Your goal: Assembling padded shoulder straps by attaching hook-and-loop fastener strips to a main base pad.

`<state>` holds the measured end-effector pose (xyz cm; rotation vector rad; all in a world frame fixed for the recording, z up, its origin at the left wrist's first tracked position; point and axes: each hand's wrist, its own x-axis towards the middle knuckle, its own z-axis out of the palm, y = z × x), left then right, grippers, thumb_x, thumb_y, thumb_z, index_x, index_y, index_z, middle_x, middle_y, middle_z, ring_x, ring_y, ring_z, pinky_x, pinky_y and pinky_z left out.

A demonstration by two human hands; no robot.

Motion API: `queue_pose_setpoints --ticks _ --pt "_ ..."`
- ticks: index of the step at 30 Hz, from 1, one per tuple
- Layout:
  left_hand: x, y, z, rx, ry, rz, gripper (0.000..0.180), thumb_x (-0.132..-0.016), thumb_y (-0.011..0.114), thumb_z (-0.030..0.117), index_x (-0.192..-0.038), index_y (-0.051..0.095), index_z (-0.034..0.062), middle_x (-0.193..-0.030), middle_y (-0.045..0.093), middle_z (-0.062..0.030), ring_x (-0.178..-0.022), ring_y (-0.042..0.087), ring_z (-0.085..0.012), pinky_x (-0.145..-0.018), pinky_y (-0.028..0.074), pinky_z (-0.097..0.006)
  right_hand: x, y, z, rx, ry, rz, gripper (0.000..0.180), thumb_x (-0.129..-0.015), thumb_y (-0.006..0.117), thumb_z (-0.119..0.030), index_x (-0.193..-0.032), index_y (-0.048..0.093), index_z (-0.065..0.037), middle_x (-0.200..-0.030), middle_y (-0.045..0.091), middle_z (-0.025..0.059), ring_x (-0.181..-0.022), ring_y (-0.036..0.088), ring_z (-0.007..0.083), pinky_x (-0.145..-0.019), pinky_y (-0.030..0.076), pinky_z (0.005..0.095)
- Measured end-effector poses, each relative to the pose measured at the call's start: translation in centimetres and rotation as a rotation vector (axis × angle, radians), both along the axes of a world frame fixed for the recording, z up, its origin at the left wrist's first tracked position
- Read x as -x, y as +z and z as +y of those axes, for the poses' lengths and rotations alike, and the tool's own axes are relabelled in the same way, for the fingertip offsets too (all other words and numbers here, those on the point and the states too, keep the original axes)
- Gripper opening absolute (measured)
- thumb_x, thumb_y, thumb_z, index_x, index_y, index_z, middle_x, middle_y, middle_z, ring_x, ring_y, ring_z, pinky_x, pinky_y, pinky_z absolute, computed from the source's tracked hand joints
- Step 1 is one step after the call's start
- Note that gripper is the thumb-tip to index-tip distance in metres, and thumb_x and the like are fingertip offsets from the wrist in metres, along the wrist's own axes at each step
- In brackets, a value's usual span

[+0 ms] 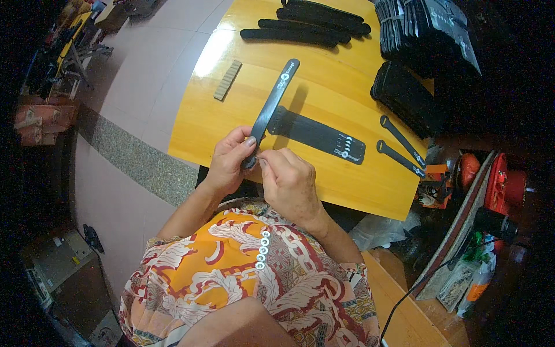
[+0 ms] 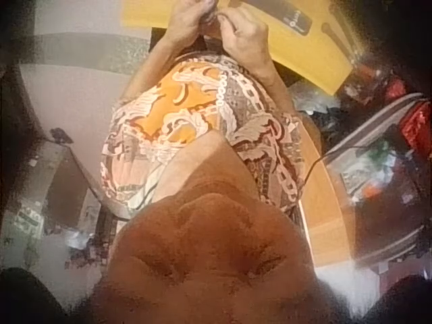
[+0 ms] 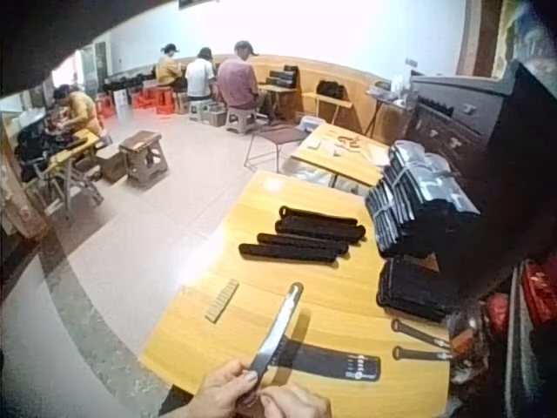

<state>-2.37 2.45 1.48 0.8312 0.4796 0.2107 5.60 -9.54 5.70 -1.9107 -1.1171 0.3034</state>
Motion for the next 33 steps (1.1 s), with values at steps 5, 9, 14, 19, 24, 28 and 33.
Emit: queue_pose_setpoints --ticks 5,9,14,19,24,28,33 --pt "0.1 -0.1 -0.2 -0.009 -0.013 -0.007 0.018 -0.091 0.049 0.016 -0.105 0.052 0.005 -0.069 0.049 0.0043 -0.056 0.042 -0.0024 -0.048 0.031 -0.017 -0.1 -0.1 -0.1 0.021 -0.013 0.066 0.007 -0.079 0.059 0.0 -0.084 0.06 0.004 -0.073 0.061 0.0168 -0.064 0.061 0.0271 -0.057 0.047 0.0328" --pt "0.1 -0.4 -0.3 -0.076 -0.014 0.001 0.018 -0.091 0.049 0.016 -0.105 0.053 0.0045 -0.069 0.049 0.0043 -0.056 0.042 -0.0025 -0.049 0.032 -0.017 -0.2 0.4 -0.2 0.137 -0.038 0.299 0.008 -0.079 0.057 -0.004 -0.082 0.06 0.002 -0.073 0.06 0.0196 -0.066 0.061 0.0324 -0.056 0.046 0.0375" --pt "0.3 -0.4 -0.1 -0.096 -0.043 0.004 0.018 -0.091 0.048 0.017 -0.103 0.054 0.0036 -0.07 0.049 0.0048 -0.058 0.042 -0.0029 -0.051 0.032 -0.018 -1.1 -1.4 -0.4 0.175 -0.007 0.604 0.009 -0.082 0.056 -0.007 -0.082 0.058 0.002 -0.063 0.057 0.0102 -0.058 0.056 0.0167 -0.052 0.043 0.0311" --pt "0.5 -0.7 -0.1 -0.172 -0.089 0.004 0.016 -0.093 0.046 0.016 -0.099 0.055 0.004 -0.072 0.049 0.0045 -0.06 0.04 -0.0014 -0.051 0.031 -0.017 -1.6 -1.5 -0.5 0.169 0.095 0.895 0.01 -0.084 0.053 -0.007 -0.08 0.057 0.001 -0.06 0.052 0.0019 -0.055 0.049 0.0091 -0.05 0.04 0.0257" --pt "0.5 -0.5 -0.1 -0.296 -0.16 0.001 0.016 -0.092 0.045 0.014 -0.097 0.055 0.0029 -0.073 0.049 0.0035 -0.063 0.042 -0.002 -0.054 0.034 -0.018 -2.1 -1.0 -0.6 0.315 0.174 0.816 0.012 -0.086 0.053 -0.008 -0.079 0.058 0.001 -0.061 0.053 0.0003 -0.055 0.048 0.0074 -0.051 0.04 0.0231" --pt "0.5 -1.1 -0.1 -0.384 -0.137 -0.036 0.016 -0.092 0.044 0.013 -0.096 0.054 0.0007 -0.073 0.05 0.0022 -0.066 0.043 -0.0039 -0.058 0.037 -0.02 -2.2 -0.4 -0.1 0.275 0.189 0.949 0.013 -0.087 0.052 -0.008 -0.078 0.058 0.001 -0.061 0.053 0.0 -0.054 0.048 0.0075 -0.05 0.039 0.0227" --pt "0.6 -1.0 0.1 -0.45 -0.14 -0.029 0.017 -0.093 0.045 0.013 -0.096 0.053 -0.0007 -0.074 0.05 0.0013 -0.067 0.044 -0.0045 -0.059 0.037 -0.02 -2.0 -1.1 -0.5 0.188 0.092 1.337 0.015 -0.087 0.052 -0.008 -0.075 0.058 -0.001 -0.061 0.053 -0.001 -0.049 0.046 0.0071 -0.045 0.036 0.022"
